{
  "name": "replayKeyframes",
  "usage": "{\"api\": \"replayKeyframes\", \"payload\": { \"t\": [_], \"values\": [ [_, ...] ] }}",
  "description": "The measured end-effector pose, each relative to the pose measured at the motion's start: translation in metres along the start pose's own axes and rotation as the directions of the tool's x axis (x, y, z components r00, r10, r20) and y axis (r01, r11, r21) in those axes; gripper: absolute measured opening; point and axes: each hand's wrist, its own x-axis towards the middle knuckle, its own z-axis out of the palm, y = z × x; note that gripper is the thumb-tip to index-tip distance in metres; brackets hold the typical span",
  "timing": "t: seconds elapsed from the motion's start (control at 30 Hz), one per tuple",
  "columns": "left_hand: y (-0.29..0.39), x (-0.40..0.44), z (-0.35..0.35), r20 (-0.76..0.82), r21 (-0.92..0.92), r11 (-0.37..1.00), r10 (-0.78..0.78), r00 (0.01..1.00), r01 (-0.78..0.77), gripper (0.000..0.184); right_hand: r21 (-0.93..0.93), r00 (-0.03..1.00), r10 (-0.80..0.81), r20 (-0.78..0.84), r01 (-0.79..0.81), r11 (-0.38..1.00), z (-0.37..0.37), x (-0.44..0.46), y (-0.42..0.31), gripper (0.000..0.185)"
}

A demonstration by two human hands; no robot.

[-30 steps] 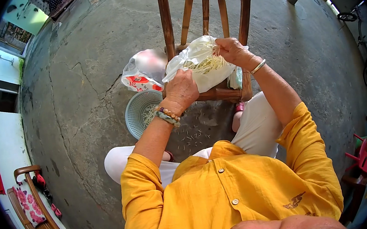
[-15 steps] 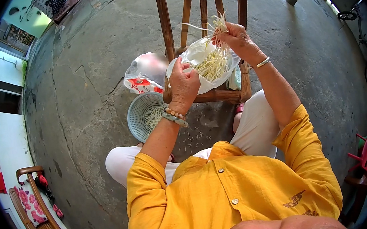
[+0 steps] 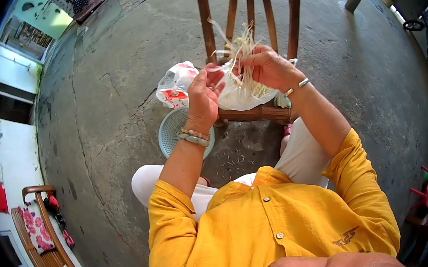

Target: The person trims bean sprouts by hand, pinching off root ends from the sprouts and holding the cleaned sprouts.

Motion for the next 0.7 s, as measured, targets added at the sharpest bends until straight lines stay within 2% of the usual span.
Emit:
{"api": "replayKeyframes", "payload": {
  "t": [0.03, 0.07, 0.1, 0.17, 0.23, 0.3, 0.33, 0.43, 0.47, 0.53, 0.6, 0.7],
  "values": [
    [0.008, -0.002, -0.006, 0.122, -0.142, 0.986, -0.072, 0.99, 0.089, 0.039, 0.024, 0.995, 0.046, 0.084, -0.048, 0.999, 0.014, 0.002, 0.006, 0.014],
    [0.014, -0.008, -0.012, 0.212, -0.185, 0.97, -0.115, 0.97, 0.155, 0.044, 0.058, 0.994, 0.078, 0.08, -0.082, 0.995, 0.023, 0.008, 0.019, 0.015],
    [0.019, -0.012, -0.018, 0.268, -0.296, 0.912, -0.206, 0.941, 0.284, 0.045, 0.09, 0.991, 0.11, 0.077, -0.117, 0.989, 0.032, 0.014, 0.032, 0.015],
    [0.019, -0.016, -0.052, 0.57, -0.409, 0.796, -0.158, 0.807, 0.445, 0.047, 0.019, 0.974, 0.181, 0.134, -0.185, 0.983, 0.047, 0.021, 0.052, 0.016],
    [0.038, -0.042, -0.04, 0.445, -0.301, 0.877, -0.219, 0.869, 0.375, 0.049, 0.035, 0.964, 0.241, 0.117, -0.246, 0.969, 0.065, 0.021, 0.062, 0.014],
    [0.044, -0.054, -0.044, 0.325, -0.24, 0.899, -0.282, 0.903, 0.367, 0.049, 0.007, 0.96, 0.239, 0.149, -0.242, 0.97, 0.069, 0.028, 0.08, 0.015],
    [0.045, -0.058, -0.049, 0.344, -0.232, 0.895, -0.291, 0.893, 0.381, 0.049, -0.008, 0.958, 0.239, 0.162, -0.241, 0.971, 0.07, 0.031, 0.088, 0.015],
    [0.042, -0.07, -0.07, 0.239, -0.134, 0.925, -0.318, 0.917, 0.356, 0.047, -0.295, 0.962, 0.248, 0.11, -0.207, 0.933, 0.088, 0.032, 0.103, 0.018],
    [0.042, -0.074, -0.077, 0.211, -0.152, 0.923, -0.318, 0.924, 0.353, 0.046, -0.325, 0.959, 0.265, 0.101, -0.221, 0.92, 0.096, 0.03, 0.104, 0.02],
    [0.041, -0.08, -0.089, 0.158, -0.183, 0.919, -0.324, 0.933, 0.35, 0.043, -0.492, 0.972, 0.171, 0.161, -0.071, 0.868, 0.089, 0.039, 0.126, 0.02],
    [0.043, -0.083, -0.096, 0.121, -0.234, 0.909, -0.326, 0.937, 0.346, 0.038, -0.61, 0.98, 0.095, 0.176, 0.033, 0.792, 0.092, 0.045, 0.142, 0.019],
    [0.046, -0.087, -0.104, 0.09, -0.323, 0.883, -0.329, 0.94, 0.34, 0.036, -0.897, 0.987, 0.022, 0.161, 0.137, 0.42, 0.103, 0.049, 0.14, 0.017]
  ]
}}
